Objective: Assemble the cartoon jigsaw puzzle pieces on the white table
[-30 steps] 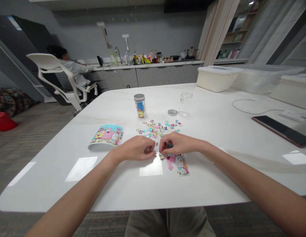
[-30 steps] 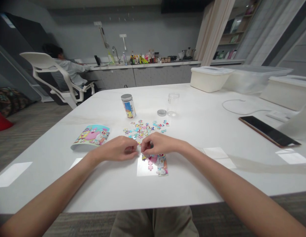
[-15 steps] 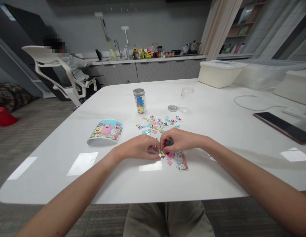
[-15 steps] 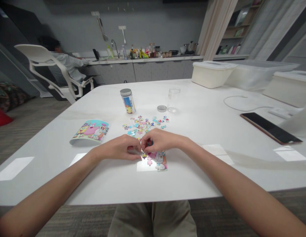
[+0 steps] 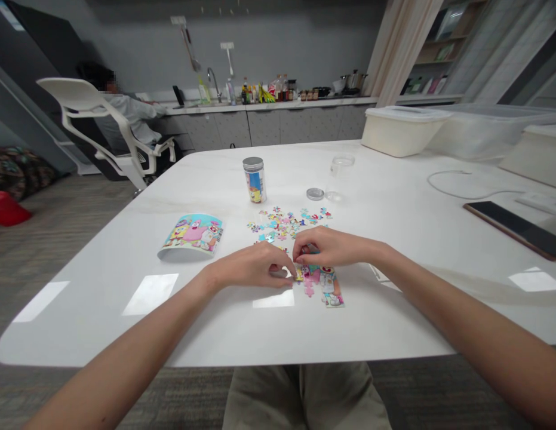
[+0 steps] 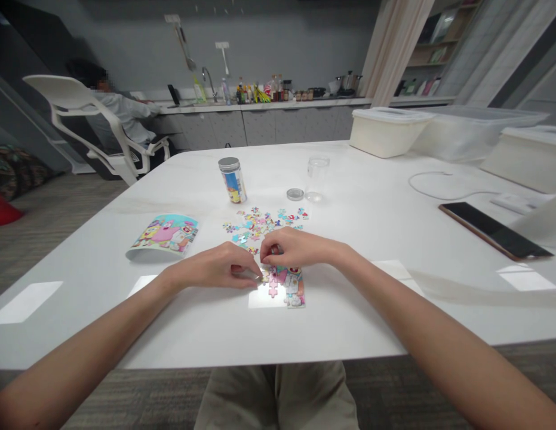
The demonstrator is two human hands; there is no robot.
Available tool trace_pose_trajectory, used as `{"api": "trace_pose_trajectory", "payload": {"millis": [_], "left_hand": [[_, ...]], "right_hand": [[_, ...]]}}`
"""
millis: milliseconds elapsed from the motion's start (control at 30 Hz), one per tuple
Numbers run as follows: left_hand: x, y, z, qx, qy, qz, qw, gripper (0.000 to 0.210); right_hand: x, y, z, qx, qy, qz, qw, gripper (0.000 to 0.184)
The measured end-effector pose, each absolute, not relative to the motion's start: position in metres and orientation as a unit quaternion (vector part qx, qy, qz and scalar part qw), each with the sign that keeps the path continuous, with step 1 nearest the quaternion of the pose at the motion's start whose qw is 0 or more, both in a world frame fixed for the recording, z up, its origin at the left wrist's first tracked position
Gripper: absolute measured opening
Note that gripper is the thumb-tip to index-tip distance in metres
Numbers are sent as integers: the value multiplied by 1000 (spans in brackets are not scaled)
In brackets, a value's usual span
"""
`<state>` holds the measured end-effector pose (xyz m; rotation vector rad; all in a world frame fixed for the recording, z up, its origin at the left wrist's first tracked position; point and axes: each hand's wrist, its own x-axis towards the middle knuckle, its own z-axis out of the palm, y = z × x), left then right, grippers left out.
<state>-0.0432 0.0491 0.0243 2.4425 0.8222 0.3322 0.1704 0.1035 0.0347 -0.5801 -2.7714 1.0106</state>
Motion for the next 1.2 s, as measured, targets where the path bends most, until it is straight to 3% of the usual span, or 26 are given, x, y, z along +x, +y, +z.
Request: {"api": "trace_pose_trajectory", "payload": {"millis": [233, 567, 1200], "left_hand": [[-41, 48, 25, 901, 338, 120, 245, 24], [-35, 46, 26, 898, 376, 94, 208, 30], [-34, 45, 24, 910, 354, 99, 192, 22]], "right_hand": [[175, 106, 42, -203, -915, 343, 59, 15], [182, 105, 41, -194, -904, 379, -36, 10], [182, 106, 33, -205, -900, 382, -51, 10]]}}
